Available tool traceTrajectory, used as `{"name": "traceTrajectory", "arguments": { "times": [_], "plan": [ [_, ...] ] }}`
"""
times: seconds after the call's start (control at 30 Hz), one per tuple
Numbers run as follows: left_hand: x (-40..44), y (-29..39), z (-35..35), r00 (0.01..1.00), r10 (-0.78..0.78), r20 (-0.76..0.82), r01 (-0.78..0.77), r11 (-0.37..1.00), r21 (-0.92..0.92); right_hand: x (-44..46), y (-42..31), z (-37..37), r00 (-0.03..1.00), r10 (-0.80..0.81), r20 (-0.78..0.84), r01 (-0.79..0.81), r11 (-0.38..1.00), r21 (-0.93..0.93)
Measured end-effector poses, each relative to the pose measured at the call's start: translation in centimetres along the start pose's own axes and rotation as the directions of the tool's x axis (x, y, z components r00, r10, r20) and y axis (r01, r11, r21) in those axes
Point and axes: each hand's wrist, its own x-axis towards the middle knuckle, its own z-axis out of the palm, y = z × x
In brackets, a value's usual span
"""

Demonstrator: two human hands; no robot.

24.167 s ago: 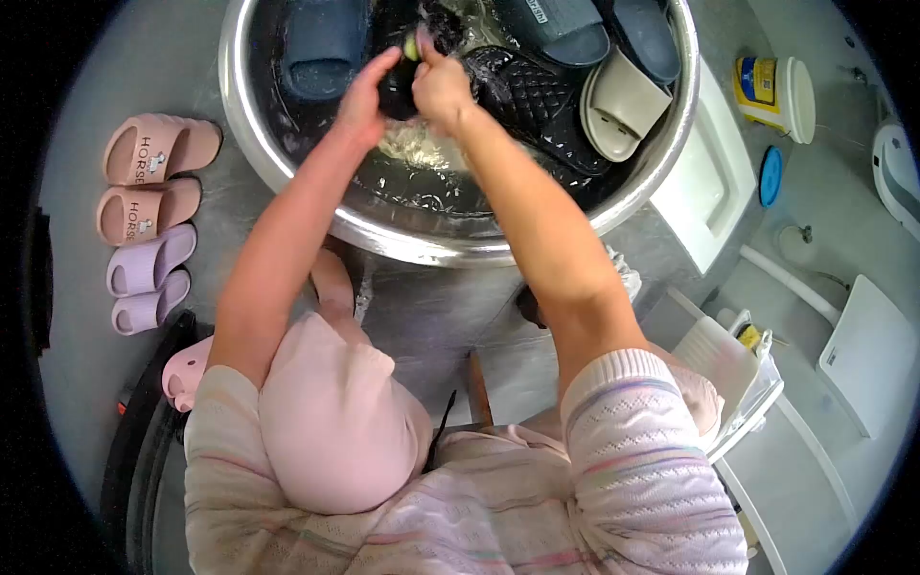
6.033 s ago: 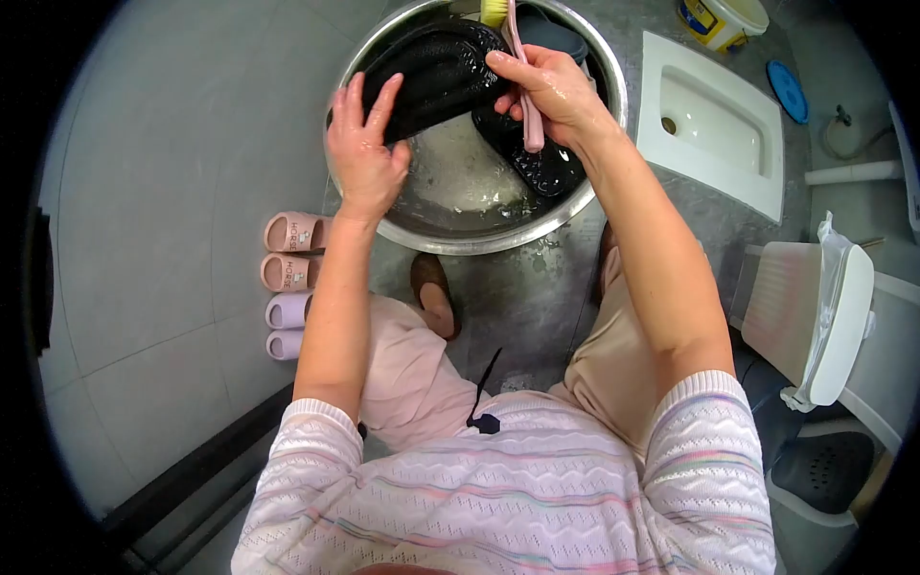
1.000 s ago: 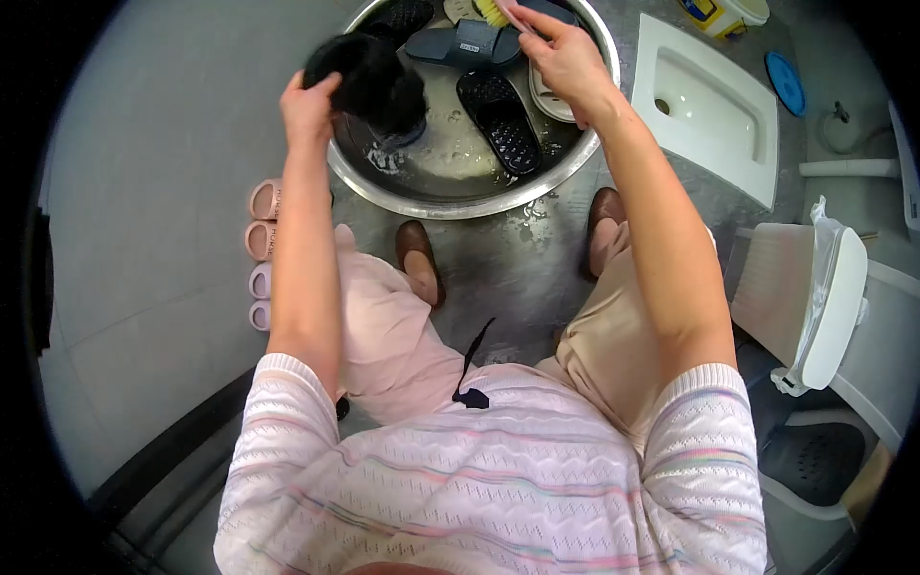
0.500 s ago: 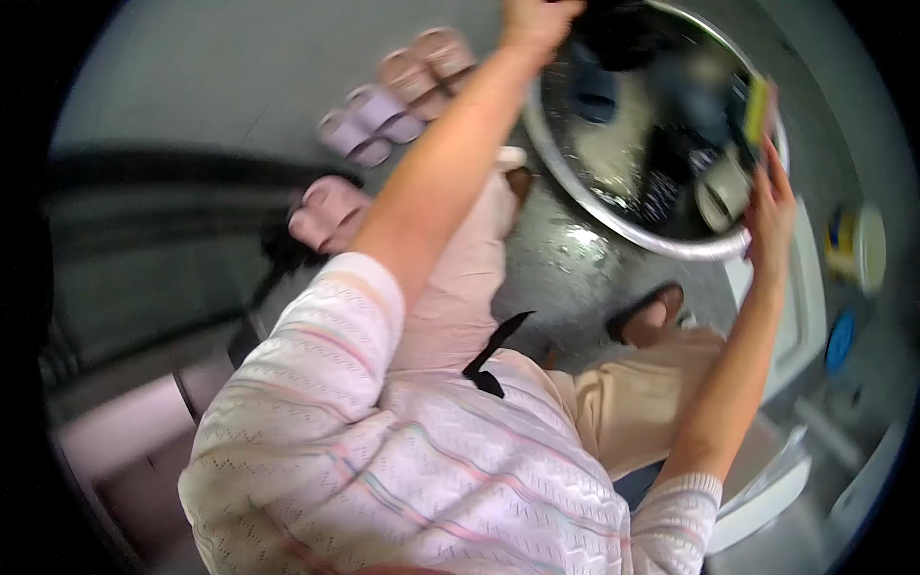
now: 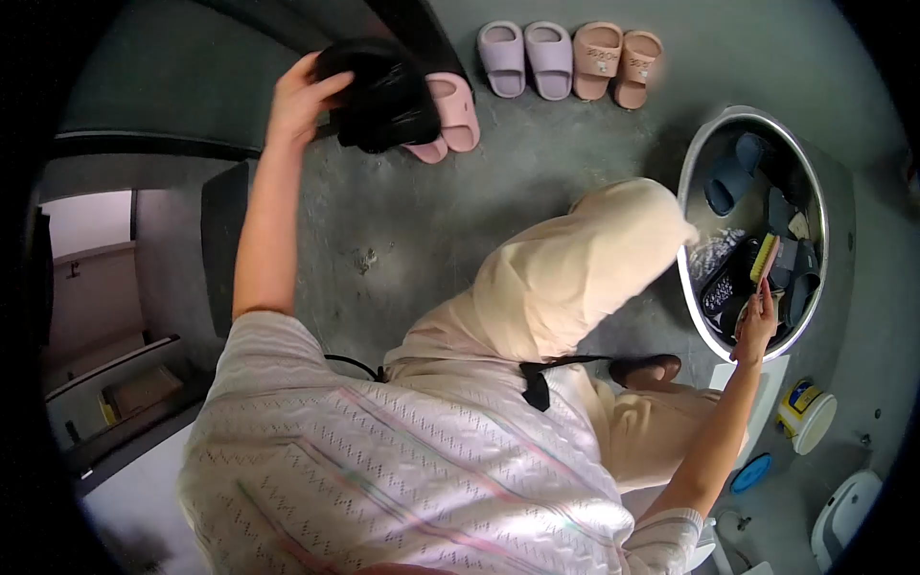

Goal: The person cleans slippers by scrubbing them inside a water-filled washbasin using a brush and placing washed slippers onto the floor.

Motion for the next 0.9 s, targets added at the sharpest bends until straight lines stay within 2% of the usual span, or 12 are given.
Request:
{"name": "traceTrajectory", "arguments": {
  "times": [0.07,0.1,0.2,0.33,0.47,0.5,0.57,0.67,0.7,0.8,0.83,0.9],
  "plan": [
    [-0.6,-3.1,-6.0,0.973,-0.143,-0.181,0.156,0.986,0.058,-1.1,-0.8,1.2,0.998,0.067,0.016,-0.067,0.998,0.011],
    [-0.8,-5.3,-8.6,0.949,-0.189,-0.254,0.208,0.977,0.049,-1.6,-1.2,1.6,0.998,0.048,0.03,-0.047,0.998,-0.045],
    [-0.1,-13.8,-16.6,0.855,-0.27,-0.444,0.342,0.935,0.09,-2.9,-2.3,3.4,0.997,0.078,-0.009,-0.078,0.986,-0.147],
    [0.5,-21.1,-21.0,0.734,-0.31,-0.604,0.367,0.93,-0.031,-4.8,-4.7,4.7,0.998,0.056,0.002,-0.054,0.976,-0.213],
    [1.9,-25.1,-22.1,0.634,-0.402,-0.661,0.383,0.905,-0.184,-6.3,-6.2,5.3,0.998,-0.017,-0.067,-0.005,0.952,-0.306],
    [2.5,-26.3,-22.4,0.638,-0.365,-0.678,0.399,0.91,-0.114,-6.9,-7.1,5.6,0.997,0.027,-0.075,-0.049,0.952,-0.302],
    [3.4,-28.4,-22.8,0.649,-0.289,-0.704,0.432,0.902,0.029,-7.2,-7.3,5.3,0.998,0.015,-0.064,-0.034,0.95,-0.311],
    [4.3,-27.1,-22.0,0.615,-0.3,-0.73,0.586,0.792,0.168,-7.7,-8.0,5.4,0.999,-0.001,-0.048,-0.016,0.938,-0.347],
    [5.0,-28.6,-22.6,0.604,-0.318,-0.731,0.587,0.798,0.138,-7.8,-8.3,5.6,0.998,0.01,-0.058,-0.029,0.939,-0.343],
    [5.9,-30.8,-23.2,0.61,-0.29,-0.737,0.589,0.789,0.177,-7.5,-7.7,5.0,0.997,-0.077,0.001,0.07,0.903,-0.425],
    [6.2,-31.2,-23.1,0.608,-0.302,-0.734,0.577,0.804,0.146,-7.3,-7.3,4.5,0.989,-0.136,0.061,0.149,0.867,-0.475],
    [6.9,-32.0,-22.8,0.606,-0.326,-0.725,0.551,0.83,0.087,-7.1,-6.8,3.9,0.985,-0.146,0.087,0.17,0.861,-0.48]
  ]
}}
